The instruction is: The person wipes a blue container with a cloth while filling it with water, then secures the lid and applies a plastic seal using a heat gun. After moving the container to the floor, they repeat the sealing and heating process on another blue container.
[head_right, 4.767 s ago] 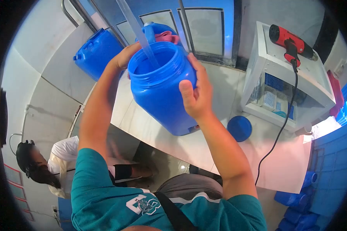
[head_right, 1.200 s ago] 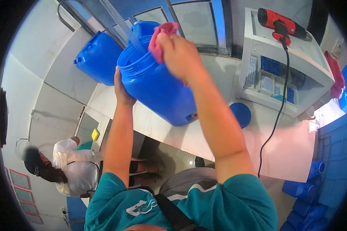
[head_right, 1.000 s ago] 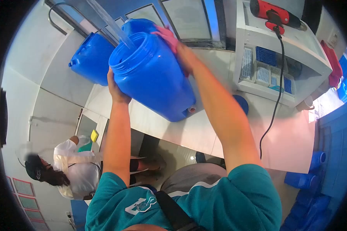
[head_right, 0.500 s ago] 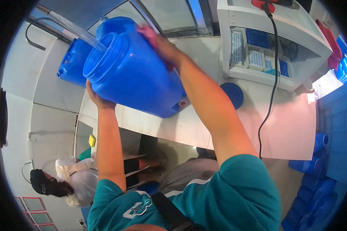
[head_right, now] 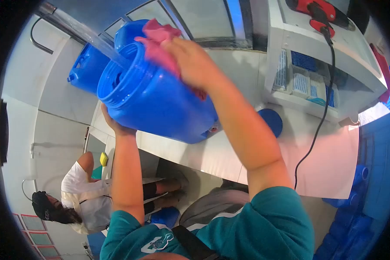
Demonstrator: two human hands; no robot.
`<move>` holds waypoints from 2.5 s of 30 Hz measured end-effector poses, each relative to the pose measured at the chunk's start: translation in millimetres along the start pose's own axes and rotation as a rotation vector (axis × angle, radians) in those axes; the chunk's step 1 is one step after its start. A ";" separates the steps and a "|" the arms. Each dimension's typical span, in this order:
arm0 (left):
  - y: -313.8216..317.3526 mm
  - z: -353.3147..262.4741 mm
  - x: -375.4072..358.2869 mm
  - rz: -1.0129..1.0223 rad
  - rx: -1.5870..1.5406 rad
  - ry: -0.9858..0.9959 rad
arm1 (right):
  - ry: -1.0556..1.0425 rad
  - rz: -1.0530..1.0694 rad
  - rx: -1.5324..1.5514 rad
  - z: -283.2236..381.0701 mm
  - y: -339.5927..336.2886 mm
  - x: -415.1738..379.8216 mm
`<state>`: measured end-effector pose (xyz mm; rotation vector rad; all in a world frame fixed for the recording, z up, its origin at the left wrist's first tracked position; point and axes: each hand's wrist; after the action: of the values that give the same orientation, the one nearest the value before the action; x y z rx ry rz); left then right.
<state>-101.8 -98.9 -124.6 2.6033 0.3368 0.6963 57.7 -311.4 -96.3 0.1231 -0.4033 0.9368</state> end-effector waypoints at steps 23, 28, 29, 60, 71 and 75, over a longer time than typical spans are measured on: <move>17.9 5.0 6.8 0.072 0.164 0.018 | 0.066 0.102 0.116 -70.2 -27.9 153.7; 13.3 6.0 6.2 0.081 0.165 0.006 | 0.019 0.311 0.052 -14.9 -22.0 103.3; 13.4 5.8 6.1 0.090 0.188 0.008 | 0.018 0.318 0.049 6.5 -22.9 105.5; -0.6 18.0 10.3 0.004 0.111 0.066 | -0.838 -0.291 -0.986 7.5 87.9 -55.4; -14.4 -14.8 23.5 0.013 0.155 -0.033 | -0.664 0.759 -1.922 -106.7 133.0 -118.6; -15.9 3.8 17.5 -0.035 0.159 0.006 | -0.762 0.660 -1.630 -203.5 56.2 -165.9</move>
<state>-87.0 -80.3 -127.5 2.7380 0.4551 0.6916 -16.8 -347.8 -351.6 -1.2440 -1.8689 0.9045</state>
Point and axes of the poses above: each hand's wrist, its own x-axis towards the middle knuckle, its own y-axis out of the palm, z = x × y, and after that the axes turned 14 degrees about z, right-handed
